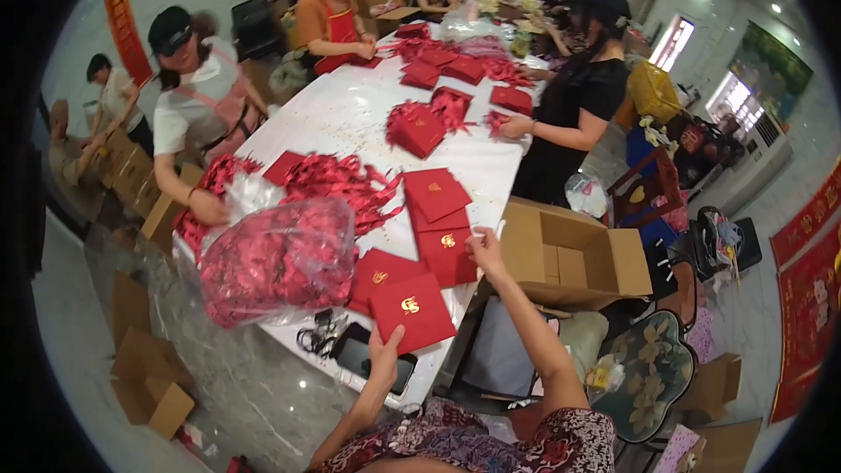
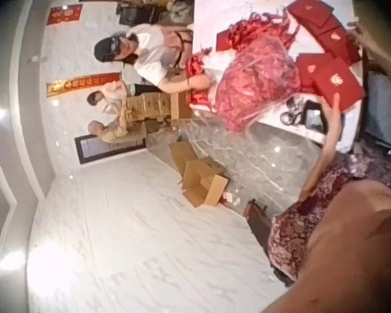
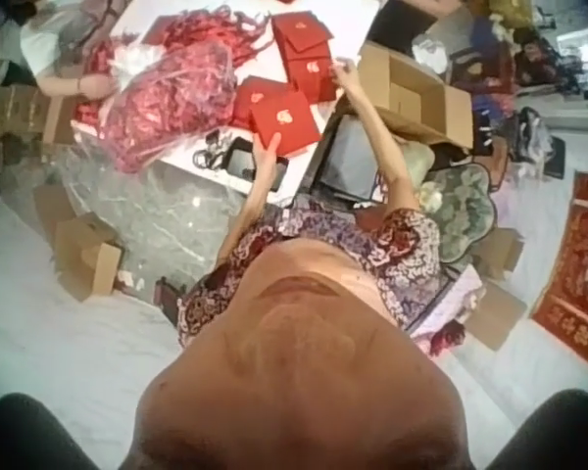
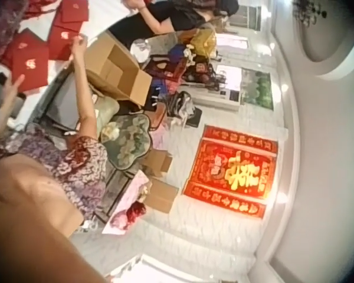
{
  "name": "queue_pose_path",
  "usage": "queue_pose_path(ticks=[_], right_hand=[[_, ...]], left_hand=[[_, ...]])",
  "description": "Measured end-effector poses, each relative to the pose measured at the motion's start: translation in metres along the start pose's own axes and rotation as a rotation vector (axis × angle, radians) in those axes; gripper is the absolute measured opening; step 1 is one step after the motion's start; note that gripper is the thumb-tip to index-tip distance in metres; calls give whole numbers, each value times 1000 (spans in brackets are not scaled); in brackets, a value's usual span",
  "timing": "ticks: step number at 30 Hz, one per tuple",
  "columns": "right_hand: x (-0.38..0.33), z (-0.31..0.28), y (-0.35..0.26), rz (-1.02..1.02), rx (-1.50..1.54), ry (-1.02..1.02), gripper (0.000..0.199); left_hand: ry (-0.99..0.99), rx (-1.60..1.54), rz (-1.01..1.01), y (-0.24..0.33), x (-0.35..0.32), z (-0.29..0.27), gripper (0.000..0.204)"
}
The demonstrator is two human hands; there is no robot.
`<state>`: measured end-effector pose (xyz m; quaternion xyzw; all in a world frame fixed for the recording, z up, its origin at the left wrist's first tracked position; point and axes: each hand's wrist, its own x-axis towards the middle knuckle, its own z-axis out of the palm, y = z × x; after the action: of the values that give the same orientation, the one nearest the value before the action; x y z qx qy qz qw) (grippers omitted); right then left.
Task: Package red envelopes into a cardboard box.
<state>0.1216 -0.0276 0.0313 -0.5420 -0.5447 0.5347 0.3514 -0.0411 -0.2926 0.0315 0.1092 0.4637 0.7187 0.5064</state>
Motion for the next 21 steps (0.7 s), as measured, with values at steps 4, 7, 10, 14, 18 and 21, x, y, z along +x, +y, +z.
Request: queue_pose_path(ticks=[4, 7, 10, 14, 18, 21], right_hand=[[-4, -14, -9, 3, -66, 9, 35], [-11, -10, -6, -2, -44, 4, 33], [-23, -2, 12, -34, 20, -89, 28], [-72, 19, 36, 104, -59, -209, 26], [-112, 31, 50, 148, -30, -325, 18], [-115, 31, 53, 26, -29, -360, 18]], left_hand=[[-30, 37, -73, -9, -11, 3, 50], [-36, 43, 42, -20, -16, 2, 47], [6, 19, 34, -21, -24, -3, 43], [59, -24, 57, -23, -27, -10, 37], [100, 13, 65, -16, -28, -13, 33], [98, 24, 67, -16, -25, -14, 33]])
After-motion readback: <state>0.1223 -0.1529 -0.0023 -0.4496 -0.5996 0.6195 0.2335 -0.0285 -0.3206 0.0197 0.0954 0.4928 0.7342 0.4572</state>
